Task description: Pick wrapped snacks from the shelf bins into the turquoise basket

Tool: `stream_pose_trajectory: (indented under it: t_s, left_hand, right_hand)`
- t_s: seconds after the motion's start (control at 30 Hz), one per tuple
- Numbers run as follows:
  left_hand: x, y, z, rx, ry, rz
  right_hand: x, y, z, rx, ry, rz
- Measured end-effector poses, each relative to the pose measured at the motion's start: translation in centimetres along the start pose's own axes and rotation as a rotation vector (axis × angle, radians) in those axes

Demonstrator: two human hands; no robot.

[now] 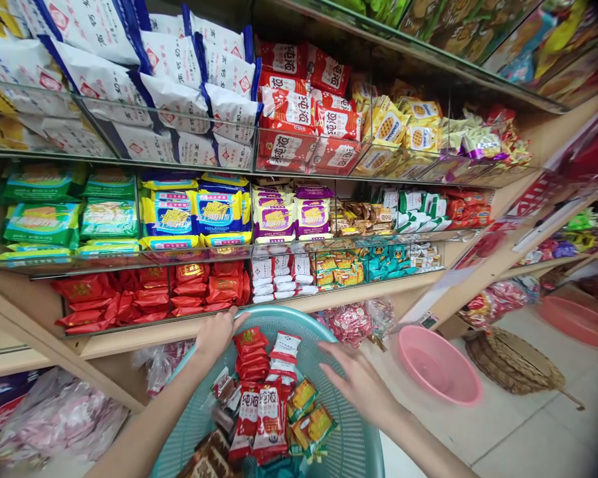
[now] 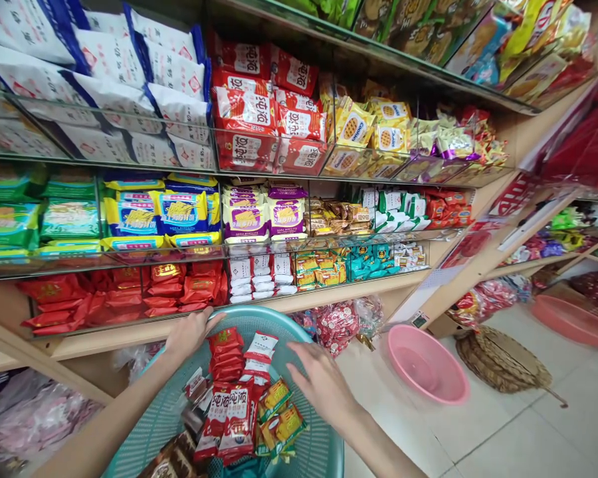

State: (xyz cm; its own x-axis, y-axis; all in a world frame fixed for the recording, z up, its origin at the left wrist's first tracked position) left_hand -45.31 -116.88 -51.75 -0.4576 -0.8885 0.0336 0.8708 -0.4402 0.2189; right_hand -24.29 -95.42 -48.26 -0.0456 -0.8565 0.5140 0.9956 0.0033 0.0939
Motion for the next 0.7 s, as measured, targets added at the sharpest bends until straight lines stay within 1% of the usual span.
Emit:
stream_pose_trajectory:
  t_s: [0.1,0.2,0.27,0.33,0.4,0.47,0.6,0.63,0.7]
  left_hand:
    - [-0.1,-0.1,0.1,-0.004,-0.028,-0.008]
    - [0.0,-0.1,0.1,-0.009,-0.044,-0.017]
    - [0.0,-0.2,0.1,-0.002,-0.043,-0.025]
    - [0.2,-0.3,0.1,0.020,-0.034,-0.030]
    - [0.5,-0.4,-0.1,0.043,-0.035,-0.031]
    - [0.8,-0.6,-0.4,0.058,-0.078,-0.052]
    - [1.4,-1.3,-1.1,0.071,-0.201,-0.119]
    - [1.5,-1.5,-1.4,0.066,-0.205,-0.127]
    - [1.8,-1.9,-1.7,0.020,-0.137,-0.130]
  right_hand:
    - [-2.9,2.6,-0.7,-0.256,-0.126,-0.081]
    - [-4.6,4.7,-2.7,-0.494,-0.206,-0.146]
    - [-5.3,5.3,-4.3,-0.597,-0.278,-0.189]
    - [-5.7,5.4,-5.9,-0.675,-0.373,-0.230]
    - [-6.2,4.9,-7.1,-0.730,-0.461,-0.264]
    - [-6.7,4.2,-8.1,-0.747,-0.511,-0.285]
    - [-7.8,3.1,-9.2,-0.722,-0.550,-0.285]
    - [-8.1,3.0,-9.4,-0.709,-0.560,-0.287]
    - [-8.5,2.8,-9.8,-0.676,-0.590,-0.297]
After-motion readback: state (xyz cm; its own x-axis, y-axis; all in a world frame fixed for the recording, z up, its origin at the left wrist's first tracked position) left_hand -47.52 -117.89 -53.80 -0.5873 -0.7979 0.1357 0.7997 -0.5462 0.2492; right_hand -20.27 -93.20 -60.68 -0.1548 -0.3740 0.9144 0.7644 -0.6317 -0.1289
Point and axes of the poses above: each hand's wrist, its own y-axis away from the middle knuckle, its own z-axis out of the back of the hand, x = y × z, the point moved 2 cm from there along -y, towards the middle knuckle, and after that the axes turned 14 degrees about x, right-handed, at the moved point
